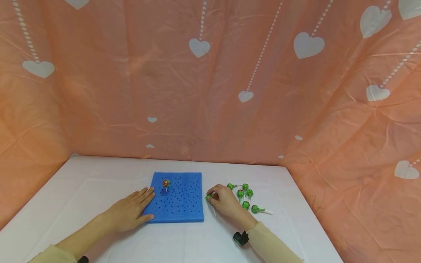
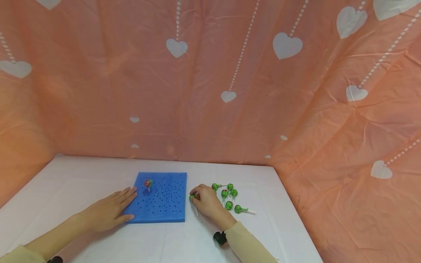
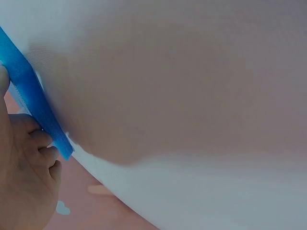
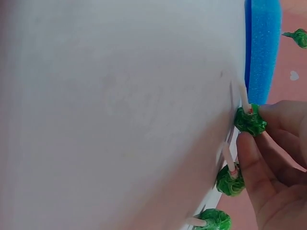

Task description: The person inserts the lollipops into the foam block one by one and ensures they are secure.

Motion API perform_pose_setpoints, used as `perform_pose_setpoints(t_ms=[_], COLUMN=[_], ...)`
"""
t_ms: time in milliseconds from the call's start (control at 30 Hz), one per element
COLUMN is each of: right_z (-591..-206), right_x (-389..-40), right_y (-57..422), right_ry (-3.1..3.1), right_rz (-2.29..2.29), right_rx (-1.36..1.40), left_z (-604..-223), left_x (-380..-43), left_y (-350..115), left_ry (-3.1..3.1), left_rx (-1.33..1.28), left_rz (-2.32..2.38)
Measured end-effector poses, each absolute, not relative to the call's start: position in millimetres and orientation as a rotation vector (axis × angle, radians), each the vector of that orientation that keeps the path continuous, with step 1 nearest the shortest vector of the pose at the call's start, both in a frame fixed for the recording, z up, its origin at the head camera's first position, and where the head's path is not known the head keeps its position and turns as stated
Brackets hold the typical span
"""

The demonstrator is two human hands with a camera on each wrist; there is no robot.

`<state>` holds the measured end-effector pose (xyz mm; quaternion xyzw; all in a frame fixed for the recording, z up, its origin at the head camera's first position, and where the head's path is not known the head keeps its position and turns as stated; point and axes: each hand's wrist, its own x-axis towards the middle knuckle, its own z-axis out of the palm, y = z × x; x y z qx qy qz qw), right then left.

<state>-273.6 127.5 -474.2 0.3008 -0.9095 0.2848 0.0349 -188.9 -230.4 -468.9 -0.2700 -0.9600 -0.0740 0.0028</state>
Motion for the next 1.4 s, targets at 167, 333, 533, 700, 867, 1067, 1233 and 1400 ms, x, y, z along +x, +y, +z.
perform_pose_setpoints(t_ms=[167, 333, 533, 700, 867, 1067, 1233, 1400], right_z=[-475.2, -475.1, -475.7, -473.6, -471.2, -468.8, -464.8, -461.9], right_x=[-274.0, -273.4, -272.2, -270.3, -269.6, -270.1, -267.8, -265.2], right_y=[127.8, 127.9, 128.0, 127.0, 123.9, 117.0, 110.5, 104.0], right_ry=[-2.791, -2.773, -2.757, -2.732, -2.673, -2.573, -2.505, -2.462], right_rz=[0.883, 0.901, 0.95, 1.028, 1.092, 1.181, 1.243, 1.275], right_rx=[0.933, 0.935, 0.895, 0.841, 0.816, 0.842, 0.847, 0.83], left_z=[-468.5, -467.4, -467.9, -468.1, -466.2, -466.5, -466.6, -466.9], left_x=[-187.8, -187.3, -187.4, -187.0, -186.0, -187.2, -187.2, -187.3], left_y=[-229.4, -229.7, -230.1, -229.7, -229.1, -230.0, -229.5, -229.7], left_ry=[-3.009, -3.005, -3.012, -3.01, -3.004, -2.998, -3.009, -3.011], left_rx=[-0.845, -0.849, -0.842, -0.846, -0.855, -0.858, -0.858, -0.853], left_rz=[-0.227, -0.24, -0.239, -0.237, -0.245, -0.24, -0.242, -0.239])
